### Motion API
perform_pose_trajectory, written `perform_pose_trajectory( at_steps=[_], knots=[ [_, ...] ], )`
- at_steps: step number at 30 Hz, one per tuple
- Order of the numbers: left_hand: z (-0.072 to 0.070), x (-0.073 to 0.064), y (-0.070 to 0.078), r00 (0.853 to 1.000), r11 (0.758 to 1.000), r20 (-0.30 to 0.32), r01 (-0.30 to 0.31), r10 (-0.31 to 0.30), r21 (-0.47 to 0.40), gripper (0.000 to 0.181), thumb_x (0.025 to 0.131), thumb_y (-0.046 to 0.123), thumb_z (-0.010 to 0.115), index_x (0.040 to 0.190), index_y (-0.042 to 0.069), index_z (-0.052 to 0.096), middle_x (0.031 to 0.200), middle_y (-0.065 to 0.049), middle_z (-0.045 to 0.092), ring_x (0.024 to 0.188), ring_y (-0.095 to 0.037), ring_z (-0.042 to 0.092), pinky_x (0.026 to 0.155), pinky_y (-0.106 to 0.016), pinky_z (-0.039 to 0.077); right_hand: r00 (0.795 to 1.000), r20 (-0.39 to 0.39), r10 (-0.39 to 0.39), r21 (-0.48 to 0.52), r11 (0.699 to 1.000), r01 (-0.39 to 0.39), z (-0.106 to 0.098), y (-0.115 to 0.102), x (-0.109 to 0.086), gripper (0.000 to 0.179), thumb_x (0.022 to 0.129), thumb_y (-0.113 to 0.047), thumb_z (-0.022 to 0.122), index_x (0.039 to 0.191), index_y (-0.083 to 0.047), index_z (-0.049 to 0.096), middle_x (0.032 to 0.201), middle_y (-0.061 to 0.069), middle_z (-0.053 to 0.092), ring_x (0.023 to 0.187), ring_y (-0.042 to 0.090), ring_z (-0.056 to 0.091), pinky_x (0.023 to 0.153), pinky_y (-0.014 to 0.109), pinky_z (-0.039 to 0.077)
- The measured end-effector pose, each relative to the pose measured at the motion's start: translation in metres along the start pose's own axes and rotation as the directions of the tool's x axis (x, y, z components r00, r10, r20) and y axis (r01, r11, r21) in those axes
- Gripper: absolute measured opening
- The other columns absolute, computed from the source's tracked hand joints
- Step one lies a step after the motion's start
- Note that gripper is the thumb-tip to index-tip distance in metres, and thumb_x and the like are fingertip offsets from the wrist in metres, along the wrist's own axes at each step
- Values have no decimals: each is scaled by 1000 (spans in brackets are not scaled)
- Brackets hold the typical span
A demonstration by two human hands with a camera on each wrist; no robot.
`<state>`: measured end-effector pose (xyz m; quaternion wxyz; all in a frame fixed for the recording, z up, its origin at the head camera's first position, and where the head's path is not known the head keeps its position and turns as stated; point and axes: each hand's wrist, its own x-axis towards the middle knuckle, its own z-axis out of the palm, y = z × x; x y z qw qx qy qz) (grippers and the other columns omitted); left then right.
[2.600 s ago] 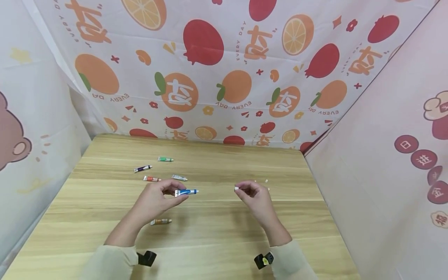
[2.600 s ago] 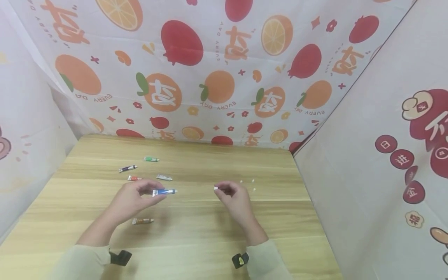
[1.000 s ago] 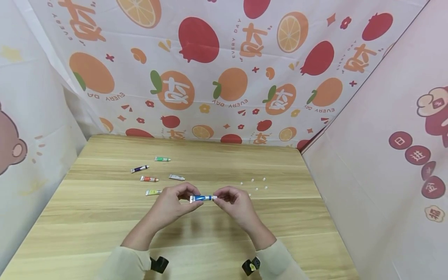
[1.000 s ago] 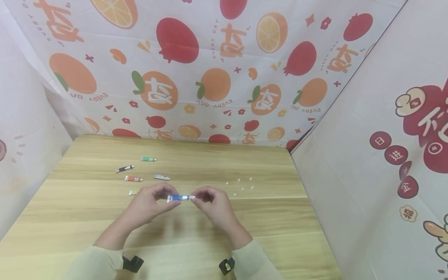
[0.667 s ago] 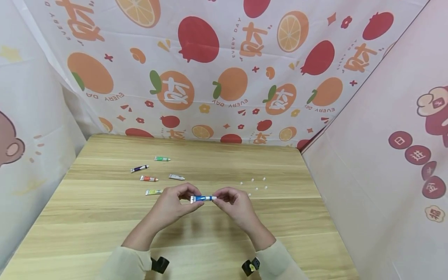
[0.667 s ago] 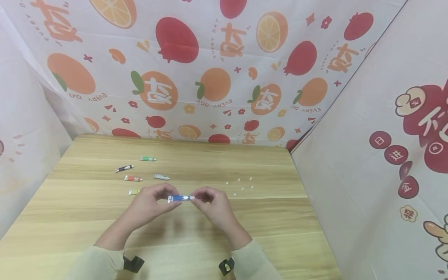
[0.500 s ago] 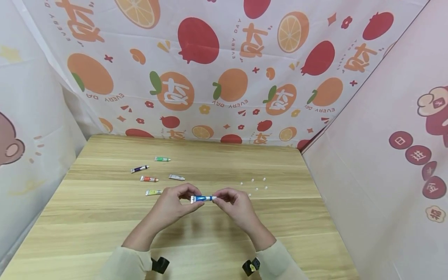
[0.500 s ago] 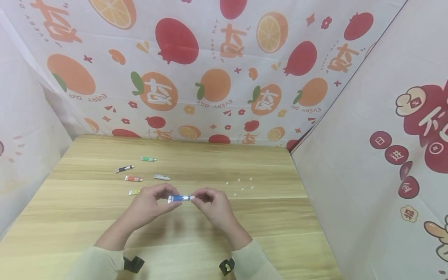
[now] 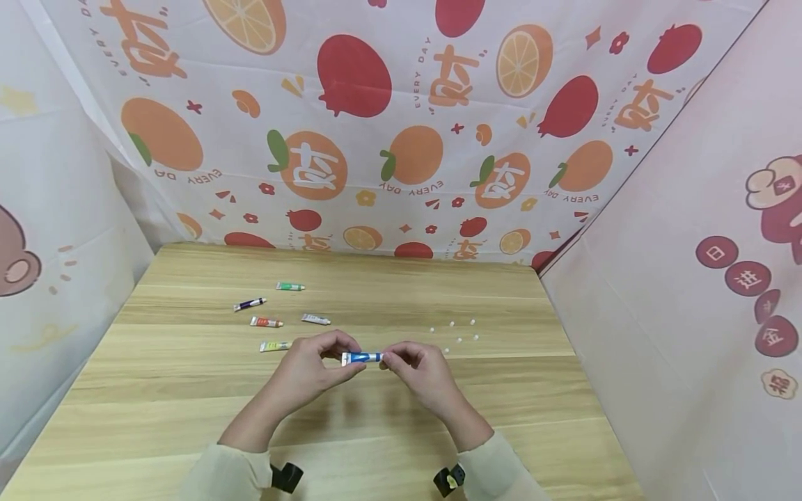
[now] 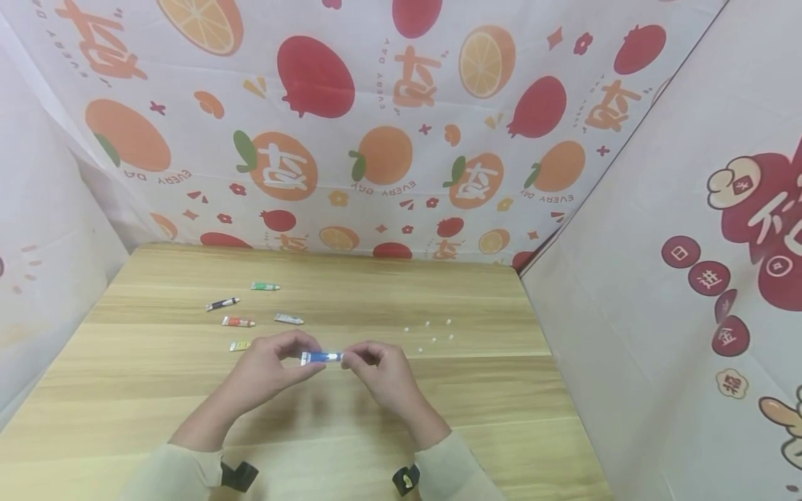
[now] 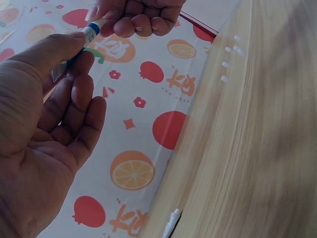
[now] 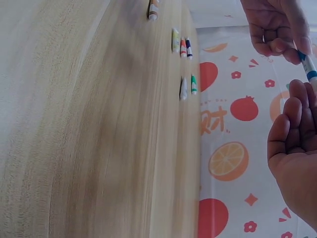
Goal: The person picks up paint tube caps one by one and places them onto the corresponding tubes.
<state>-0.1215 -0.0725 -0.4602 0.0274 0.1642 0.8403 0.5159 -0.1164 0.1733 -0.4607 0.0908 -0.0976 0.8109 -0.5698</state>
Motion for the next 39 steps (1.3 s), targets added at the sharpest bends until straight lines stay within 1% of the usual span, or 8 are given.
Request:
perform_pose_trajectory(
  at_steps=[3, 9, 12, 15, 19, 30, 35, 39],
  knots=[
    [0, 0, 1, 1000, 1000, 1, 1, -1, -4, 21, 90, 30, 91, 104, 25, 77, 97, 10, 78, 96, -10, 73, 84, -29, 58, 1000, 5, 5, 1, 1000, -5, 0, -1, 0, 23, 107, -28, 71, 107, -8, 81, 103, 12, 81, 99, 32, 72, 79, 22, 55],
    [0, 0, 3, 1000, 1000, 2, -1, 1, -2, 20, 90, 29, 91, 104, 25, 77, 94, 11, 78, 94, -9, 73, 83, -30, 57, 1000, 11, 17, 13, 1000, -18, 1, -3, -1, 29, 108, -26, 69, 106, 1, 79, 100, 18, 80, 89, 12, 68, 74, 19, 50],
    [1, 0, 4, 1000, 1000, 2, -4, 4, -1, 20, 89, 28, 91, 103, 25, 77, 93, 11, 78, 93, -9, 73, 81, -28, 56, 1000, 11, 22, 16, 1000, -22, 1, -3, -1, 31, 108, -27, 69, 106, 2, 78, 98, 19, 79, 85, 8, 65, 70, 19, 47],
    [1, -1, 4, 1000, 1000, 2, -6, 6, 0, 20, 89, 29, 91, 103, 25, 77, 93, 11, 78, 92, -8, 73, 80, -27, 55, 1000, 10, 28, 19, 999, -28, 2, -2, -1, 31, 109, -27, 68, 105, 2, 78, 97, 18, 79, 85, 10, 65, 70, 19, 46],
    [1, -1, 4, 1000, 1000, 7, -4, 4, 0, 20, 90, 30, 91, 103, 25, 77, 94, 11, 78, 93, -8, 73, 81, -27, 55, 1000, 7, 30, 21, 999, -30, 3, -1, -1, 31, 110, -28, 67, 103, 0, 78, 96, 17, 79, 90, 14, 70, 77, 21, 52],
    [0, -1, 3, 1000, 1000, 11, -9, 9, -14, 20, 90, 32, 91, 103, 25, 77, 94, 11, 78, 92, -7, 73, 81, -26, 55, 1000, 1, 18, 43, 999, -18, 2, 2, -1, 35, 114, -28, 58, 105, 0, 78, 98, 20, 80, 92, 10, 73, 90, 22, 58],
    [0, 0, 2, 1000, 1000, 9, -16, 16, -15, 20, 90, 32, 91, 103, 25, 77, 94, 12, 78, 92, -6, 73, 82, -26, 56, 1000, 3, -10, 67, 998, 10, 0, 1, -1, 39, 117, -31, 51, 112, -1, 76, 101, 23, 78, 94, 11, 72, 92, 24, 58],
    [-1, 0, 1, 1000, 1000, 15, -13, 13, -11, 20, 91, 32, 90, 104, 26, 77, 94, 12, 78, 92, -5, 72, 83, -27, 56, 1000, -6, -23, 97, 995, 23, -2, 1, 0, 35, 115, -30, 54, 120, -1, 73, 107, 22, 74, 96, 16, 71, 91, 24, 59]
  ],
)
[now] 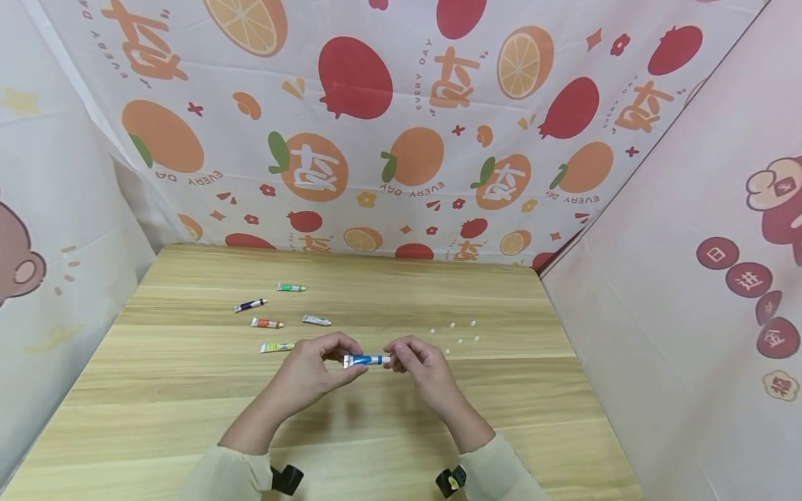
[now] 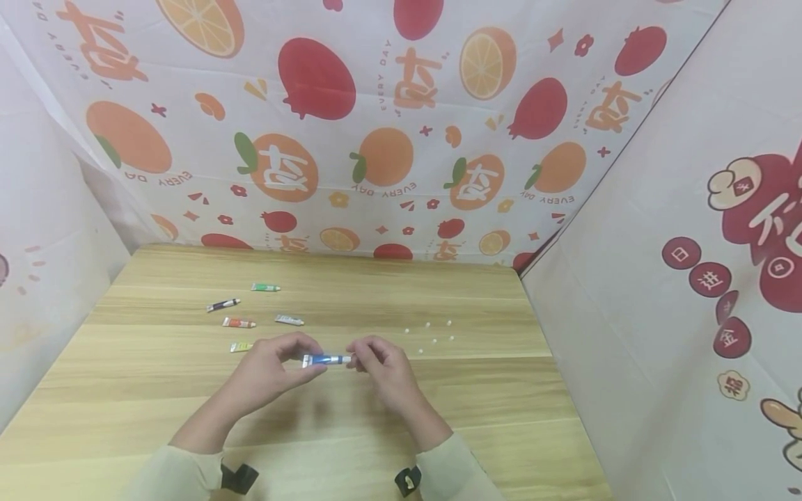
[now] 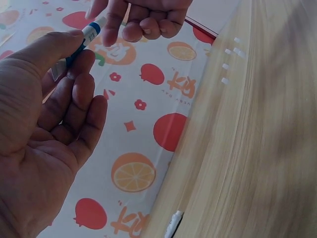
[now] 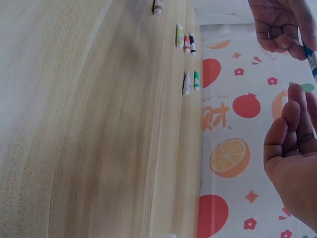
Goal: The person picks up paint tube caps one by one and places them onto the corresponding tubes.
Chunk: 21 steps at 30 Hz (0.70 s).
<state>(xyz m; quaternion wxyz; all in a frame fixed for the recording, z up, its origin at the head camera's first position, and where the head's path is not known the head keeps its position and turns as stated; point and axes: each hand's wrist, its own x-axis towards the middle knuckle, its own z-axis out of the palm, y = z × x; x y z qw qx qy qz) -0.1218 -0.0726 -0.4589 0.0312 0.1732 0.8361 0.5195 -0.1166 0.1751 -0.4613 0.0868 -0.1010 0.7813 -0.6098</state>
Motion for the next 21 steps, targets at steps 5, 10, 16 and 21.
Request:
perform_pose_trajectory(
  at_steps=[5, 10, 16, 21],
  knots=[
    [0, 1, -1, 1000, 1000, 0, 6, -6, 9, 20, 91, 33, 90, 103, 26, 76, 94, 12, 78, 93, -6, 72, 83, -27, 56, 999, -23, -23, -27, 999, 23, -3, 1, 0, 22, 106, -20, 72, 123, -6, 73, 110, 15, 72, 94, 11, 66, 83, 20, 56],
    [1, 1, -1, 1000, 1000, 0, 12, -12, 6, 20, 90, 33, 90, 103, 26, 77, 94, 12, 78, 93, -7, 73, 82, -27, 55, 998, -14, -66, -39, 997, 66, -4, 3, 0, 31, 96, -11, 83, 125, -5, 72, 113, 20, 71, 92, 8, 65, 82, 20, 56],
    [2, 0, -1, 1000, 1000, -9, 1, -1, -5, 20, 90, 31, 91, 102, 26, 77, 94, 12, 78, 91, -6, 72, 81, -26, 55, 995, 9, -100, -16, 995, 100, -4, 6, -1, 32, 94, -9, 85, 123, -9, 72, 116, 20, 70, 91, 7, 66, 83, 20, 57],
    [3, 0, -1, 1000, 1000, -12, -8, 8, -5, 19, 90, 30, 91, 102, 26, 77, 94, 12, 77, 90, -4, 71, 83, -27, 57, 994, 2, -109, -18, 994, 109, -4, 6, -2, 25, 95, -8, 83, 117, -8, 72, 111, 16, 70, 90, 7, 65, 83, 21, 57]
  ],
)
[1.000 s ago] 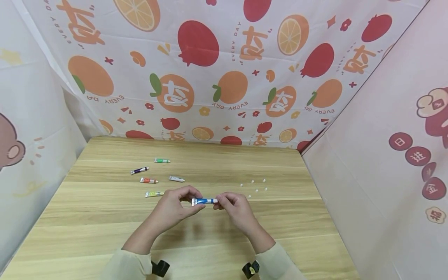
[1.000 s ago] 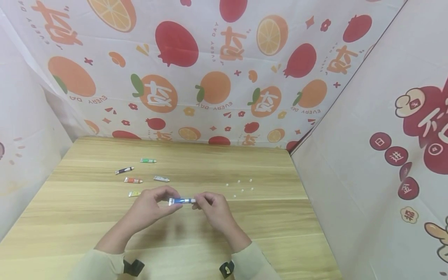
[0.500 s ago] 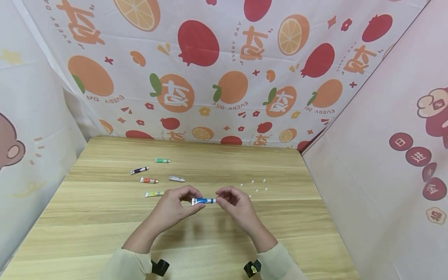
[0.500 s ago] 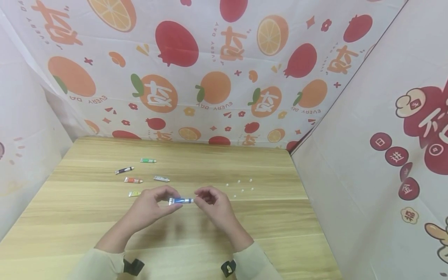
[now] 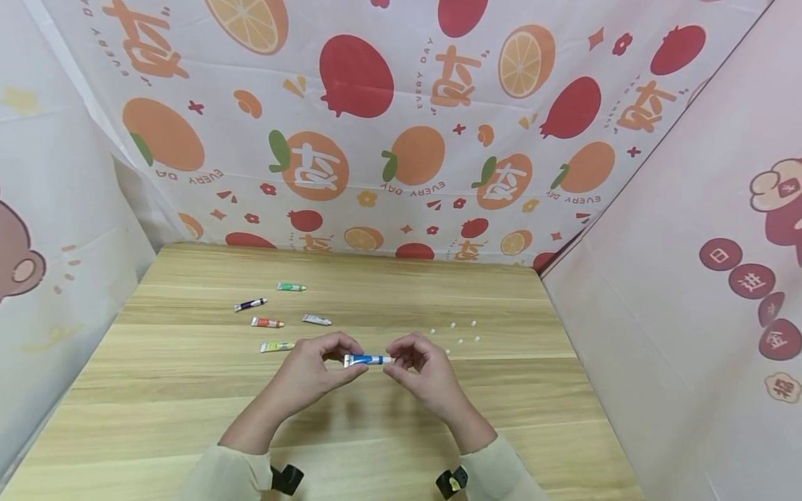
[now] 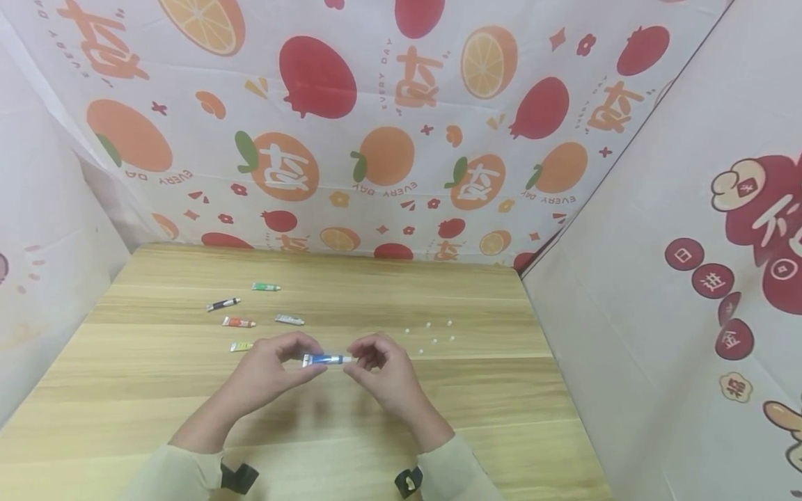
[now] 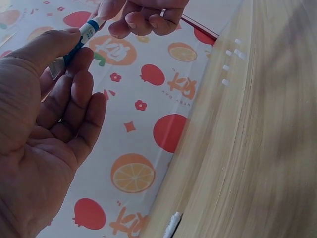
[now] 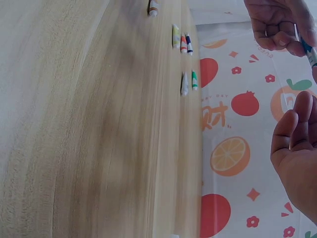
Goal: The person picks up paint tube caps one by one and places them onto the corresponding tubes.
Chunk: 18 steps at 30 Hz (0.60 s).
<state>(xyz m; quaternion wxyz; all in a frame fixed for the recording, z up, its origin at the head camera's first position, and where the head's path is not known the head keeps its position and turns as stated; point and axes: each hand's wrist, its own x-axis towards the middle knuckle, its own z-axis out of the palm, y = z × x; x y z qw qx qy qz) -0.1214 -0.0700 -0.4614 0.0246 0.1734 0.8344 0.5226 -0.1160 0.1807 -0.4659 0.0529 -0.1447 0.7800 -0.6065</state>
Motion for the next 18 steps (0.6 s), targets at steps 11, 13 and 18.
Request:
perform_pose_trajectory(
  at_steps=[11, 13, 18],
  knots=[
    [0, 0, 0, 1000, 1000, 1, -9, 9, 2, 19, 91, 30, 91, 103, 26, 77, 94, 12, 77, 90, -5, 70, 83, -26, 57, 1000, 5, 20, -35, 999, -20, 1, -3, -1, 14, 99, -15, 80, 112, -11, 75, 107, 9, 69, 90, 8, 62, 80, 20, 54],
    [-1, 0, 0, 1000, 1000, 2, -6, 6, 1, 19, 91, 30, 91, 103, 26, 77, 94, 13, 77, 90, -5, 70, 83, -27, 57, 1000, 8, 21, -34, 999, -21, 2, -3, 0, 14, 100, -15, 80, 112, -11, 75, 108, 9, 69, 90, 8, 62, 80, 20, 54],
    [-3, 0, 1, 1000, 1000, 1, -17, 17, 2, 19, 91, 29, 90, 103, 26, 77, 95, 13, 77, 91, -4, 71, 83, -29, 57, 1000, 11, 8, -46, 999, -7, 3, -2, 1, 13, 102, -18, 77, 112, -10, 75, 110, 11, 70, 92, 8, 62, 80, 21, 55]
  ],
)
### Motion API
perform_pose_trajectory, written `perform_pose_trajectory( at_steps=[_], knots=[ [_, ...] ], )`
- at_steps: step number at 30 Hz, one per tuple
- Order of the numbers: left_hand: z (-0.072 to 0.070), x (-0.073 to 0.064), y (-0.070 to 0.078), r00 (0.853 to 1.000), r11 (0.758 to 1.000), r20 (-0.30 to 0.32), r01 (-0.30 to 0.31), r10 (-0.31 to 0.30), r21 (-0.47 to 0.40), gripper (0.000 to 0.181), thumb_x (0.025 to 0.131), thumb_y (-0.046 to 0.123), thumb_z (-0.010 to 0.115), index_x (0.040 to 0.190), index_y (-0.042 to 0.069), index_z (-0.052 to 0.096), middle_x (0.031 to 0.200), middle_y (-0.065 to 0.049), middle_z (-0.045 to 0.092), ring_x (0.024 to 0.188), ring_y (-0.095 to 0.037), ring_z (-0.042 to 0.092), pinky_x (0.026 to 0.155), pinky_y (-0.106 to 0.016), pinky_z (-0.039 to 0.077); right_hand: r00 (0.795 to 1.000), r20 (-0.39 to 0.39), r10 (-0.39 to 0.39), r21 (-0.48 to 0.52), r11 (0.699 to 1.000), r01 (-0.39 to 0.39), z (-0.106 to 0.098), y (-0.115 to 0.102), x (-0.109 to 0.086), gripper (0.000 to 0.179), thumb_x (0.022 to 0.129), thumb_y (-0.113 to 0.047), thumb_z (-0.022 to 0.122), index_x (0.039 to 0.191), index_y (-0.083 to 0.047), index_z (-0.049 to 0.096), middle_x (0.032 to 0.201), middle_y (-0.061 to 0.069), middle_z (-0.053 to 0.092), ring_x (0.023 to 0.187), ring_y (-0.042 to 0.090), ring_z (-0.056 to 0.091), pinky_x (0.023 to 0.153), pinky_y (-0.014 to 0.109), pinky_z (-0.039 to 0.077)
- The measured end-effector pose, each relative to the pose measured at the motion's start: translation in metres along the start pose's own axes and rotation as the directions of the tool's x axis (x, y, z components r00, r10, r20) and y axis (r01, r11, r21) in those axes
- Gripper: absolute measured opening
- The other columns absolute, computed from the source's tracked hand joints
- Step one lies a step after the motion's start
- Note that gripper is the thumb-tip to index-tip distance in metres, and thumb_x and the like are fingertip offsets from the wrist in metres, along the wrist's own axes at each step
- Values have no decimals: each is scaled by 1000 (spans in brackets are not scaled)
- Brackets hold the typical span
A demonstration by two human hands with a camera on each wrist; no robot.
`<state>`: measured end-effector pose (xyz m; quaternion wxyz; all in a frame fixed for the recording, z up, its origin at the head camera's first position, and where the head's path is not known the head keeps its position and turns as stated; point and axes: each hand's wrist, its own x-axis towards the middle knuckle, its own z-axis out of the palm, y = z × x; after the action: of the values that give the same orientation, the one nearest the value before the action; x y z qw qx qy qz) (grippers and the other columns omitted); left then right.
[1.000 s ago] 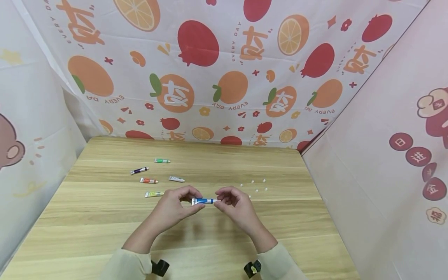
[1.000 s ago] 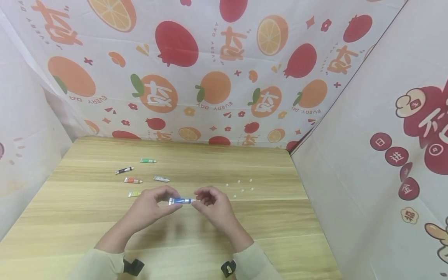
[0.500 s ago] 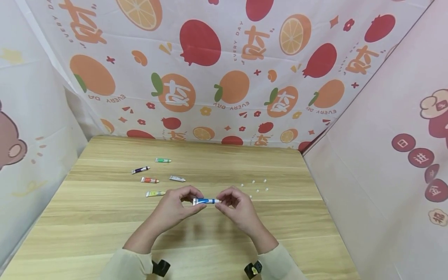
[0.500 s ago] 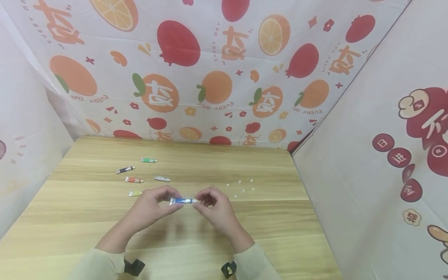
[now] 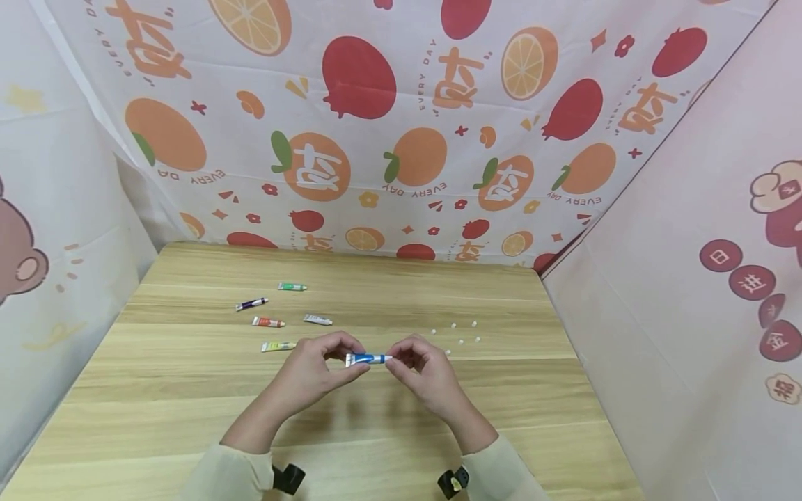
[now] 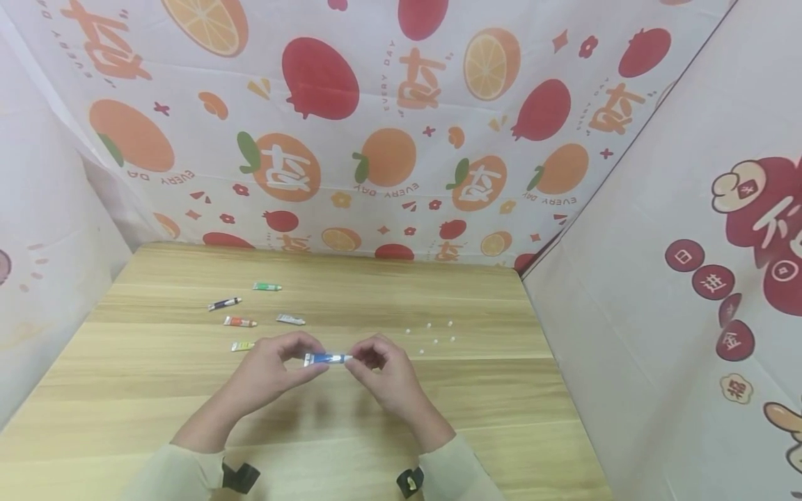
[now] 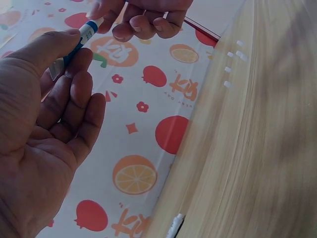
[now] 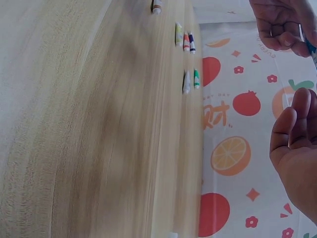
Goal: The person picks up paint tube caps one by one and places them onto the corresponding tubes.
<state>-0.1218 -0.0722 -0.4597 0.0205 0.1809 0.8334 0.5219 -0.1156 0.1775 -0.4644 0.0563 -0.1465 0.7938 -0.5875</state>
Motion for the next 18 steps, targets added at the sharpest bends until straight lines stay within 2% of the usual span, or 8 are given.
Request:
perform_pose_trajectory(
  at_steps=[8, 18],
  knots=[
    [2, 0, 2, 1000, 1000, -16, -25, 25, -1, 20, 89, 27, 92, 102, 26, 77, 95, 14, 78, 91, -3, 71, 83, -26, 58, 1000, 3, 4, -4, 1000, -4, 1, 1, 1, 13, 105, -21, 73, 107, -9, 75, 105, 9, 70, 89, 6, 63, 78, 20, 54],
    [4, 0, 3, 999, 999, -20, -49, 49, 9, 19, 89, 28, 92, 101, 28, 77, 94, 16, 77, 91, 0, 71, 86, -28, 58, 1000, 6, -9, 23, 1000, 8, 2, -1, 1, 20, 108, -16, 68, 99, 0, 74, 102, 14, 66, 89, 6, 63, 80, 19, 54]
  ],
)
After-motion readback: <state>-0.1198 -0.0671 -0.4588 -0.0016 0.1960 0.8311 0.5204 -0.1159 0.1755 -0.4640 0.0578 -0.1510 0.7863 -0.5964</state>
